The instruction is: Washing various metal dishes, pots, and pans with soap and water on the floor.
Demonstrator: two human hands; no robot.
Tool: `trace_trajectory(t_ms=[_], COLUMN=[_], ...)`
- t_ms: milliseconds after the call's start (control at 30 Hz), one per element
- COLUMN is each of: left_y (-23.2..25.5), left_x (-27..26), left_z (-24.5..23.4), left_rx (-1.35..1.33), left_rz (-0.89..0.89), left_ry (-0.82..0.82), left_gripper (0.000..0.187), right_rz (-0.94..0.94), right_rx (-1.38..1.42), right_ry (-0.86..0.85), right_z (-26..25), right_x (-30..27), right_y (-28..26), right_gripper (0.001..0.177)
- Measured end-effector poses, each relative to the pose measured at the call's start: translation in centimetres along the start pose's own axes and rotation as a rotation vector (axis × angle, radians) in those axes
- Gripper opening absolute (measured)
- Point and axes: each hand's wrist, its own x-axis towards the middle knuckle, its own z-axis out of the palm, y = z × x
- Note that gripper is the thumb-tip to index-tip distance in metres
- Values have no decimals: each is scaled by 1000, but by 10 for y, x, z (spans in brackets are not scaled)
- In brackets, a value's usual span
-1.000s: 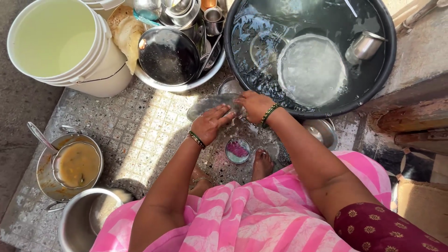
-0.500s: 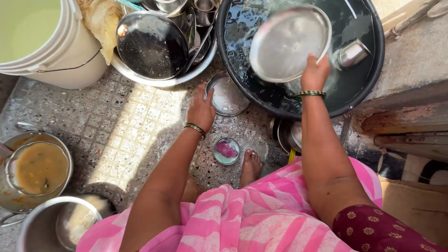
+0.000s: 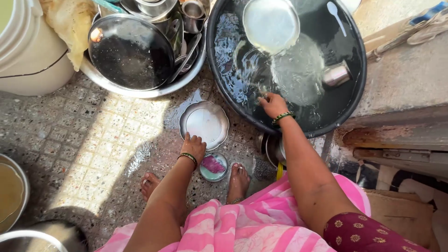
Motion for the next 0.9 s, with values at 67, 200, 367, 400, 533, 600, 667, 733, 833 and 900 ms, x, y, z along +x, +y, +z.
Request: trace_trajectory(t_ms=[67, 200, 367, 400, 533, 600, 667, 733, 833, 900], left_y=[-4, -11, -20, -29, -50, -57, -67, -72, -51, -24], left_x=[1, -18, 14, 9, 9, 13, 15, 7, -32, -73], left_z=[27, -2, -42, -54, -80, -74, -60, -63, -101, -140], left_rx=[12, -58, -722, -709, -1050, -1137, -1292, -1365, -1509, -1568], left_rz=[75, 142, -36, -46, -117, -137, -147, -108, -89, -108], left_ry=[-7, 133, 651, 646, 786, 788, 823, 828, 702, 576], left_gripper=[32, 26, 12, 12, 22, 26, 29, 26, 15, 10], right_rz=[-28, 9, 96, 95, -208, -276, -199, -227, -173, -106], right_rx=[-514, -574, 890, 903, 555, 508, 250, -36, -325, -317], right_ry=[136, 177, -219, -231, -537, -525, -154, 150, 511, 572], right_z=[-5, -18, -13, -5, -1, -10, -23, -46, -58, -47], right_x=[-26, -28, -30, -56, -118, -113, -94, -78, -57, -40], right_y=[-25, -18, -58, -99, -185, -177, -154, -105, -30, 1], right_gripper=[44, 36, 31, 31, 32, 33, 31, 32, 34, 35])
